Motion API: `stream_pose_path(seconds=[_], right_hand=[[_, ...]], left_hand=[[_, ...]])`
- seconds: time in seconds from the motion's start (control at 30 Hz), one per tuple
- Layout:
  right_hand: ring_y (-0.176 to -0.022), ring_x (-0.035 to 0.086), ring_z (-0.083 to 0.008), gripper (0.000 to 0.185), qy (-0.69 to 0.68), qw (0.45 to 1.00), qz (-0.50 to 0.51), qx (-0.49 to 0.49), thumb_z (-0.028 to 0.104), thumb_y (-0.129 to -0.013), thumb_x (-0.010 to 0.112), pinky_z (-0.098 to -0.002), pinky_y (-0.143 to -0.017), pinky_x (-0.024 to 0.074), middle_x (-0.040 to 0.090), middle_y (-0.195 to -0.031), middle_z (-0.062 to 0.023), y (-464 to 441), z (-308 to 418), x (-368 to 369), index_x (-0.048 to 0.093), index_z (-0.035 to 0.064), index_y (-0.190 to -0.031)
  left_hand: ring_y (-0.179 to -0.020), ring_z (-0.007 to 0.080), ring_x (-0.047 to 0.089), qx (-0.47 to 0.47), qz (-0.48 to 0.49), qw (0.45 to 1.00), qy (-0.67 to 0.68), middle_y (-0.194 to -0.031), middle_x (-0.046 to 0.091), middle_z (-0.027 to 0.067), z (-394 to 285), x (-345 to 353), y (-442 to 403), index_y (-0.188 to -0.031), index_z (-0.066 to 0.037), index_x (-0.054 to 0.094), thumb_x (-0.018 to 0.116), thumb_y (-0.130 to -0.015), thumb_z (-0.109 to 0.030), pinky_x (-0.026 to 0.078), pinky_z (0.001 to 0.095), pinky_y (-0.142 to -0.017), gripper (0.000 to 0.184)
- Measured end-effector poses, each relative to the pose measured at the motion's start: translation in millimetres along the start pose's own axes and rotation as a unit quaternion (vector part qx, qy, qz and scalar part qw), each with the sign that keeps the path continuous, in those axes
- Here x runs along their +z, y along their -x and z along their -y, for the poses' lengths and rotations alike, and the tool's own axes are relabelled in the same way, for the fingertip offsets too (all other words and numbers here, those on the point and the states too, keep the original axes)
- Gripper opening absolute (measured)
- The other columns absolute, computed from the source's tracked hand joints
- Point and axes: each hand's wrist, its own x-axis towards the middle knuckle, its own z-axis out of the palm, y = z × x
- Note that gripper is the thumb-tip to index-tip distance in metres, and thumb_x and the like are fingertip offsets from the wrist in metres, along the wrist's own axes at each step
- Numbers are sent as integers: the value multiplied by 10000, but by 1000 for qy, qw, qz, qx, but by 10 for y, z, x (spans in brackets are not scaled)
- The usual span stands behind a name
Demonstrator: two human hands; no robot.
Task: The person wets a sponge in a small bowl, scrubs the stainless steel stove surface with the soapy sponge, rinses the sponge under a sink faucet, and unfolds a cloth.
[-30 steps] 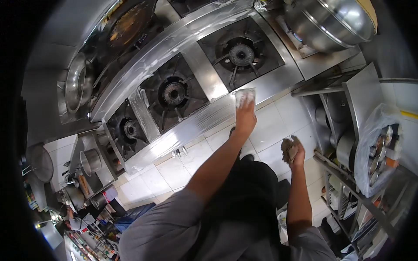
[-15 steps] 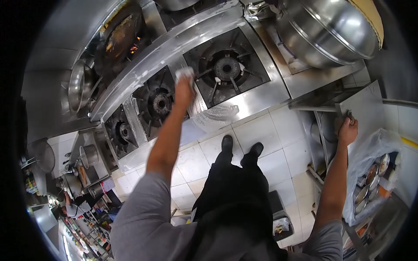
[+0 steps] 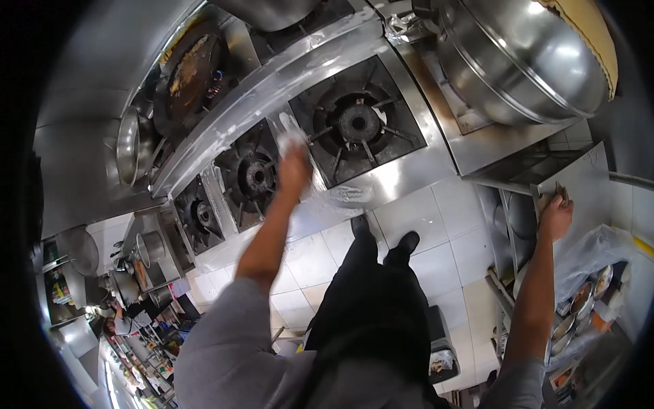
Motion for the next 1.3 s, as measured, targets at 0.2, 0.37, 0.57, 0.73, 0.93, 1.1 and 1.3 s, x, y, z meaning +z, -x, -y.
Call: stream_pose_path(seconds=[0.2, 0.37, 0.57, 0.73, 0.93, 1.1, 1.3], right_hand=[[-935, 607, -443, 457, -23, 1000, -16, 3, 439, -877, 457, -544, -778, 466, 649, -1007, -220, 90, 58, 57, 608, 41, -1043], [-967, 593, -464, 524, -8, 1000, -16, 22, 479, -859, 449, -571, -801, 446, 640, -1058, -238, 88, 7, 99, 600, 37, -1098], [-958, 605, -442, 471, -8, 999, -26, 30, 469, -871, 456, -549, -792, 462, 651, -1050, -205, 72, 72, 106, 605, 72, -1077], [-940, 620, -415, 414, 21, 998, -59, 22, 460, -877, 466, -524, -775, 481, 665, -1029, -158, 62, -12, 172, 613, 113, -1048], [-922, 615, -418, 393, 18, 998, -54, 23, 452, -881, 458, -535, -757, 473, 658, -991, -170, 88, -16, 174, 604, 110, -1008], [-897, 614, -422, 386, 27, 998, -56, 22, 430, -886, 453, -535, -740, 470, 653, -973, -182, 78, 72, 106, 592, 81, -975], [-880, 624, -428, 358, 31, 995, -99, 3, 394, -882, 494, -525, -744, 482, 661, -961, -179, 30, -5, 193, 609, 84, -1018]], left_hand=[[-1301, 376, 472, 18, 42, 997, -55, -1384, 487, 236, -366, -66, 681, -1260, -39, 559, 569, -770, 4, 391, 493, -1073, 492], [-1117, 446, 561, -39, -31, 997, 53, -1241, 570, 279, 340, -440, -1140, -1156, 4, 608, 512, -753, 33, 451, 482, -980, 415], [-1264, 403, 494, 57, -67, 995, -46, -1395, 462, 267, -188, 83, 537, -1311, -15, 517, 546, -776, 33, 396, 517, -1056, 538], [-1258, 373, 489, 73, 39, 991, -104, -1312, 522, 216, 176, -134, 176, -1311, -36, 526, 552, -751, 32, 364, 508, -1078, 565], [-1165, 399, 557, 115, -46, 979, 160, -1251, 581, 232, -124, -266, -1976, -1189, -54, 636, 629, -675, 56, 449, 425, -1010, 526], [-1084, 392, 599, 216, -27, 966, 141, -1175, 633, 200, -1375, 132, -2901, -1103, -52, 667, 664, -667, 25, 466, 446, -989, 443], [-1091, 372, 610, 116, -18, 985, 128, -1151, 658, 185, -244, -401, -2016, -1148, -91, 669, 659, -687, 10, 488, 432, -963, 472]])
